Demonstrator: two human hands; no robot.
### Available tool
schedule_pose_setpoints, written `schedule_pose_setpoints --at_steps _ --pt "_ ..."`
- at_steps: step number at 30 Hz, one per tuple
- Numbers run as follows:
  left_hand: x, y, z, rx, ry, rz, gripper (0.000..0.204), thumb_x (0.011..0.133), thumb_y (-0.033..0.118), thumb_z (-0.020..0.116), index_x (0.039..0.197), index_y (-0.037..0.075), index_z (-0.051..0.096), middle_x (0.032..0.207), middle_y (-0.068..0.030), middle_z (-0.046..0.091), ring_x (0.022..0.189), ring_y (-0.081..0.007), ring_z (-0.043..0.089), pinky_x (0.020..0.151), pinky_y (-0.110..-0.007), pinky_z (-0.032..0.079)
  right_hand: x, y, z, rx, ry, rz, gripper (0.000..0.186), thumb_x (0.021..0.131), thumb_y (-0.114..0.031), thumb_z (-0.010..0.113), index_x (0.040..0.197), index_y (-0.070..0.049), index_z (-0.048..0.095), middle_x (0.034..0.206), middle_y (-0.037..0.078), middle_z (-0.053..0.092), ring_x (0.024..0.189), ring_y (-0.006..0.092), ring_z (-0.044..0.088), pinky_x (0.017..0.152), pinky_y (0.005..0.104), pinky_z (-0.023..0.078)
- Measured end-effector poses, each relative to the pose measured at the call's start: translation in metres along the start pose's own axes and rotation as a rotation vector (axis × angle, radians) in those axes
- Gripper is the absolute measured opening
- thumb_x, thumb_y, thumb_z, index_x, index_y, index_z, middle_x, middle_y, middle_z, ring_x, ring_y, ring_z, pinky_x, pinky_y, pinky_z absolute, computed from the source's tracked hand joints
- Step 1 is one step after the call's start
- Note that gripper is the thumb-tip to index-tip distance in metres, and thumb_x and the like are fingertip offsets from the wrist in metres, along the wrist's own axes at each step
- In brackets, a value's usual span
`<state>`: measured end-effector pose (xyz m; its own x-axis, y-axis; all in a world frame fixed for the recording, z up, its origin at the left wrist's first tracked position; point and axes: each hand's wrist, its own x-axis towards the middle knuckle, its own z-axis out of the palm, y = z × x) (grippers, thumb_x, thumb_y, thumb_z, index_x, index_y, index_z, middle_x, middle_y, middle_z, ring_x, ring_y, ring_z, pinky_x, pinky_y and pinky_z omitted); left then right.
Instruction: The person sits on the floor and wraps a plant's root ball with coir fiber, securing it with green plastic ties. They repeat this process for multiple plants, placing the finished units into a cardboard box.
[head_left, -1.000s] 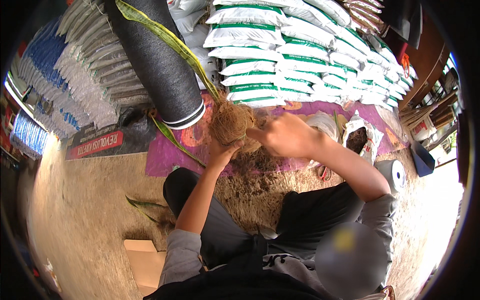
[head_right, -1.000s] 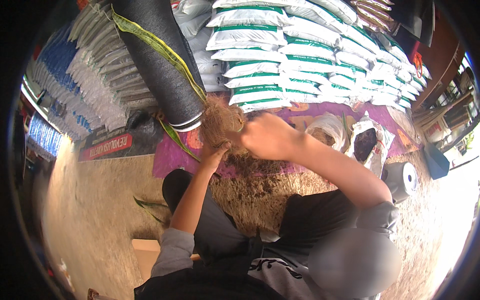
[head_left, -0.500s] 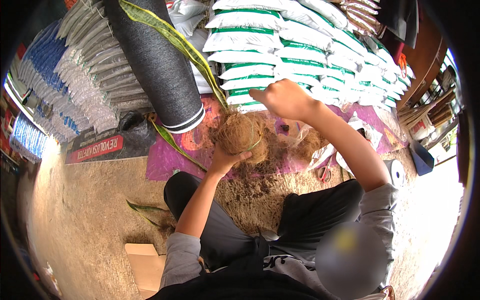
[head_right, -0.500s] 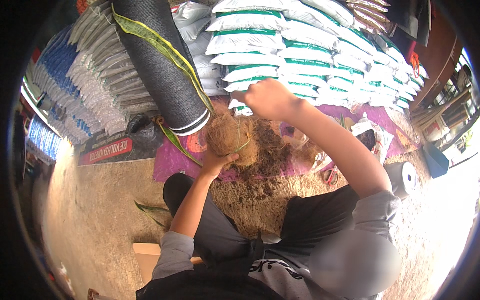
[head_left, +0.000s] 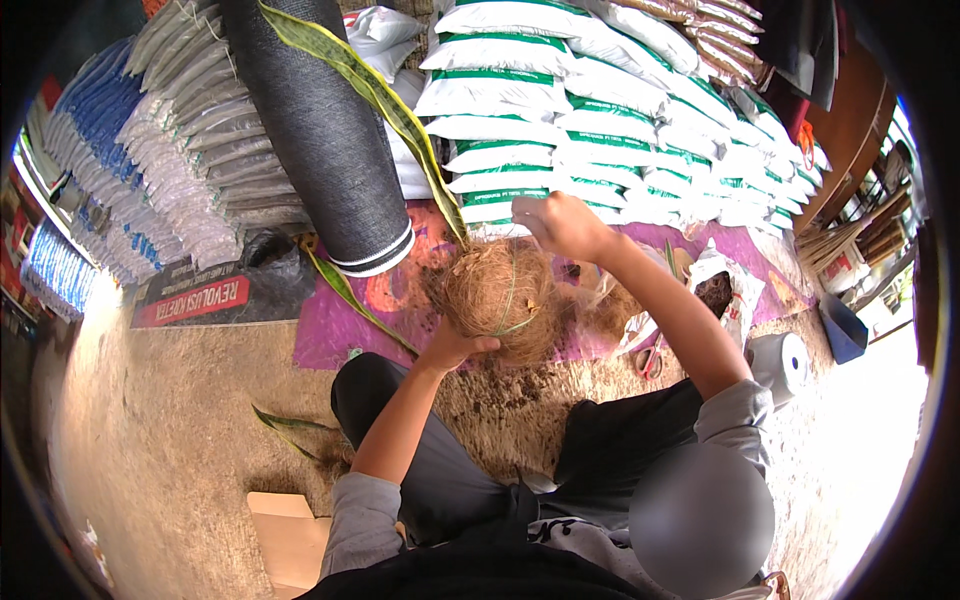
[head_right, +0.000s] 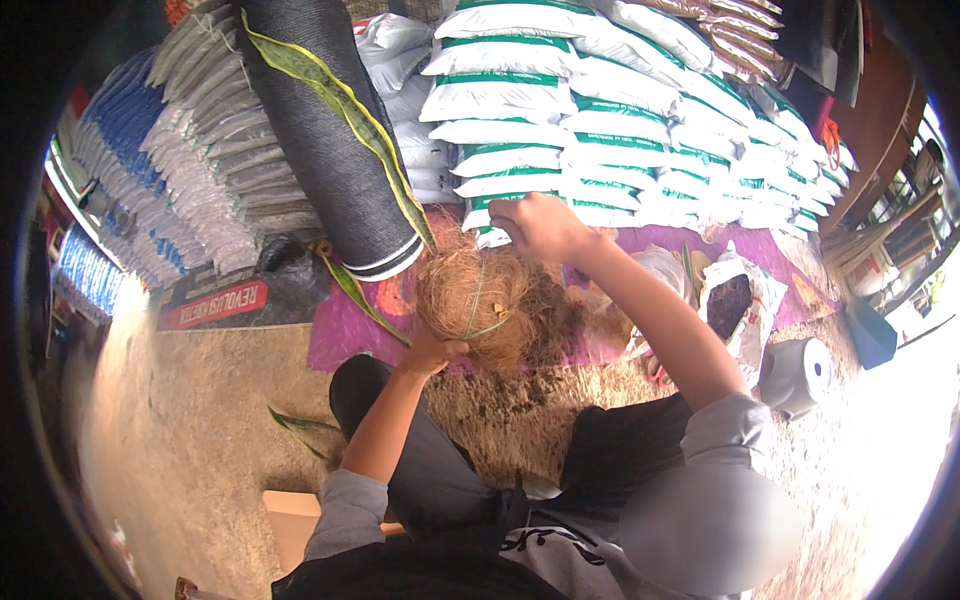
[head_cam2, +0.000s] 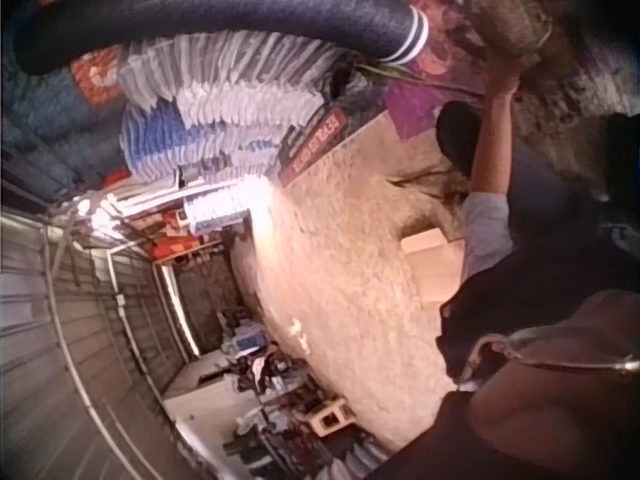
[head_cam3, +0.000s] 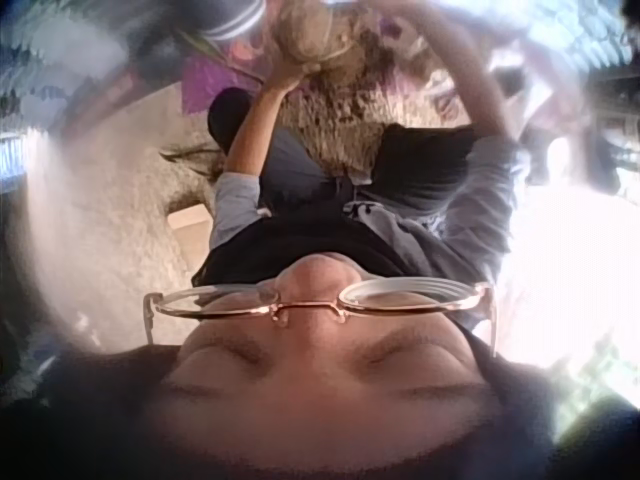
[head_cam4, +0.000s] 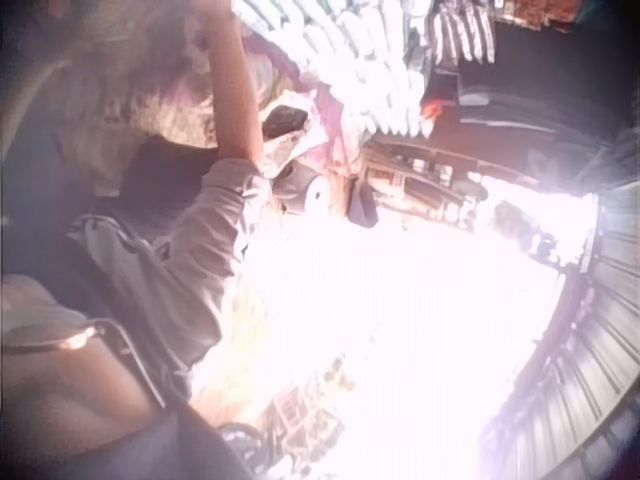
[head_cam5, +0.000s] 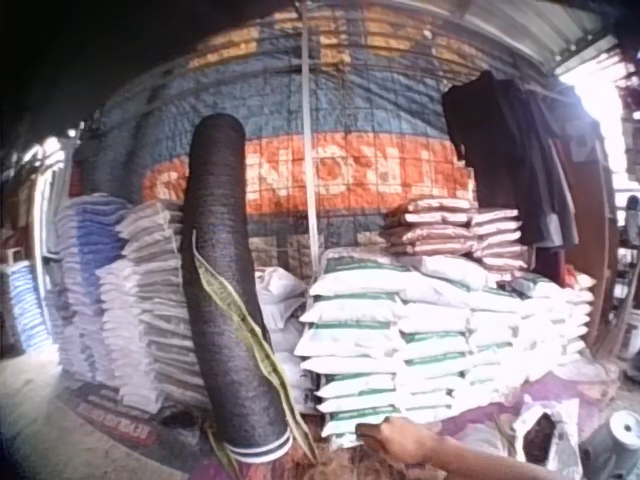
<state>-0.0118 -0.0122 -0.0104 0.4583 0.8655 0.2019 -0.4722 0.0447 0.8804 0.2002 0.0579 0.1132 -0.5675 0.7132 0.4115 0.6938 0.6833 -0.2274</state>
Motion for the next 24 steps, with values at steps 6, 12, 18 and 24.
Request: schedule_pose_setpoints --at_steps 6,12,18,24 --pt "-0.012 -0.005 -0.019 -0.169 0.042 -0.144 0.073 0.062 0.015 0.078 0.123 0.003 0.04 0.116 -0.0085 0.05 0.106 -0.0236 0.051 0.09 -0.036 0.045 0.0 0.011 0.034 0.391 0.0 0.252 0.01 0.079 -0.007 0.055 0.086 -0.001 0.058 0.066 0.015 0.06 0.059 0.028 0.059 0.057 0.0376 0.045" --pt "0.001 -0.019 -0.029 -0.305 0.08 -0.093 0.069 0.065 0.028 0.077 0.12 0.002 0.045 0.107 -0.0072 0.055 0.098 -0.0198 0.056 0.077 -0.031 0.051 -0.059 0.058 0.155 0.325 -0.059 0.112 0.024 0.072 -0.003 0.057 0.095 0.002 0.058 0.091 0.02 0.061 0.084 0.0287 0.059 0.073 0.0359 0.046" --pt "0.007 -0.003 -0.021 -0.372 0.185 0.012 0.07 0.07 0.033 0.073 0.122 0.001 0.039 0.114 -0.0108 0.053 0.099 -0.0218 0.057 0.079 -0.036 0.052 -0.077 -0.021 0.146 0.605 0.041 0.076 0.022 0.075 -0.003 0.055 0.096 0.001 0.057 0.075 0.022 0.059 0.066 0.0365 0.057 0.061 0.0379 0.045" --pt "0.01 -0.003 -0.043 -0.189 0.423 0.029 0.065 0.071 0.029 0.074 0.12 0.001 0.042 0.112 -0.0097 0.053 0.1 -0.0199 0.053 0.087 -0.033 0.044 -0.082 -0.042 0.1 0.688 -0.076 0.367 0.008 0.084 -0.007 0.053 0.086 0.001 0.055 0.055 0.013 0.049 0.048 0.0133 0.045 0.046 0.0302 0.036"
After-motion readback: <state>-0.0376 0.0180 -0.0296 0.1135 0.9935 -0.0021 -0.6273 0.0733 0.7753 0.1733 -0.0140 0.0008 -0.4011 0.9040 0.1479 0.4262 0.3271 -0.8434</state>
